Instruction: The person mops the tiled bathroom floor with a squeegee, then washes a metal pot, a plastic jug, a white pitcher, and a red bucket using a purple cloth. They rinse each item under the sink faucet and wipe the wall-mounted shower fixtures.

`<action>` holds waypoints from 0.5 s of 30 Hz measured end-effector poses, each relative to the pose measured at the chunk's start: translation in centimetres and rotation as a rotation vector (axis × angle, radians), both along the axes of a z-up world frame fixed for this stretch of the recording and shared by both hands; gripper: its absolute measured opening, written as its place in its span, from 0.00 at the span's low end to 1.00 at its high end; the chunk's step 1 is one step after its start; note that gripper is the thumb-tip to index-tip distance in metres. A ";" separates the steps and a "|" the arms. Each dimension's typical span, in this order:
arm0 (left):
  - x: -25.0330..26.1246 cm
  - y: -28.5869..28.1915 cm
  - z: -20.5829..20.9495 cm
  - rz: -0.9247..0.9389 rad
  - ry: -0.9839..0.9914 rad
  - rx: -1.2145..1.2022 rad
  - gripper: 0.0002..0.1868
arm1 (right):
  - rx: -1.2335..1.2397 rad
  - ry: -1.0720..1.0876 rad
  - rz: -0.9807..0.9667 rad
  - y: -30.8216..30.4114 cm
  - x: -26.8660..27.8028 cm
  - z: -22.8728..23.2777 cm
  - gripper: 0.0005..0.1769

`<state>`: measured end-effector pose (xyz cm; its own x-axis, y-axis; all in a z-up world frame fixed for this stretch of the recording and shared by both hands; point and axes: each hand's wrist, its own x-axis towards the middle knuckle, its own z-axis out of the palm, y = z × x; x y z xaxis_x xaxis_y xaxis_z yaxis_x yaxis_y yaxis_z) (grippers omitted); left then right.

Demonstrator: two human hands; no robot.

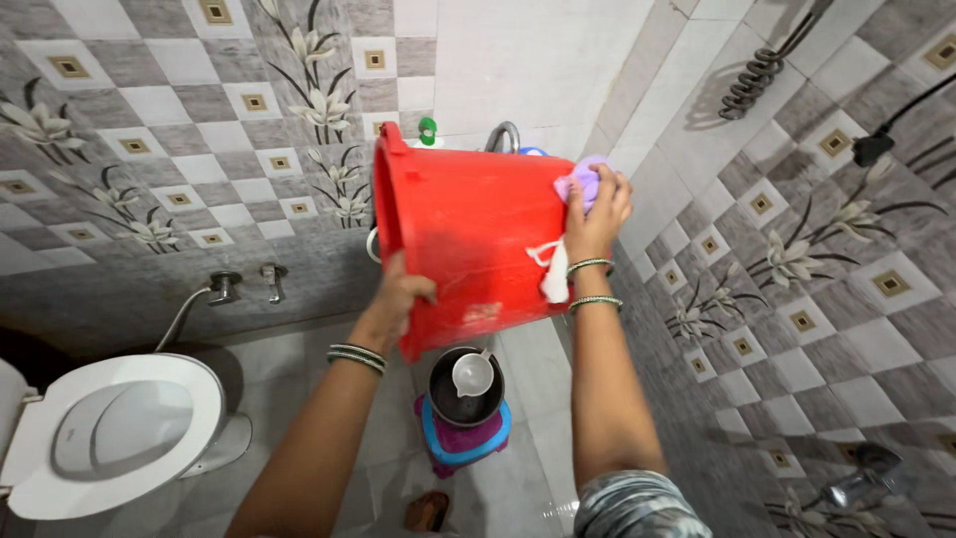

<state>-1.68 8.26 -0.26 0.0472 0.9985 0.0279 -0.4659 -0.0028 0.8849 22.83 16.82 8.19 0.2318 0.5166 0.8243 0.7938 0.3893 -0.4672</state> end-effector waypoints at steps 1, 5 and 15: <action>0.4 0.1 -0.7 -0.009 -0.002 -0.047 0.32 | -0.039 0.052 0.122 -0.1 -0.6 -0.3 0.21; 1.8 0.8 -3.5 -0.059 0.022 0.024 0.26 | 0.161 -0.342 0.470 0.1 -8.5 -2.3 0.23; -0.5 0.6 4.0 -0.169 -0.171 0.006 0.18 | -0.162 -0.094 0.081 3.2 3.6 -1.3 0.19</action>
<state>-2.17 8.90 3.75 0.2073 0.9767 0.0561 -0.6031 0.0825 0.7934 26.41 19.98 6.89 0.1097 0.6581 0.7449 0.8063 0.3793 -0.4539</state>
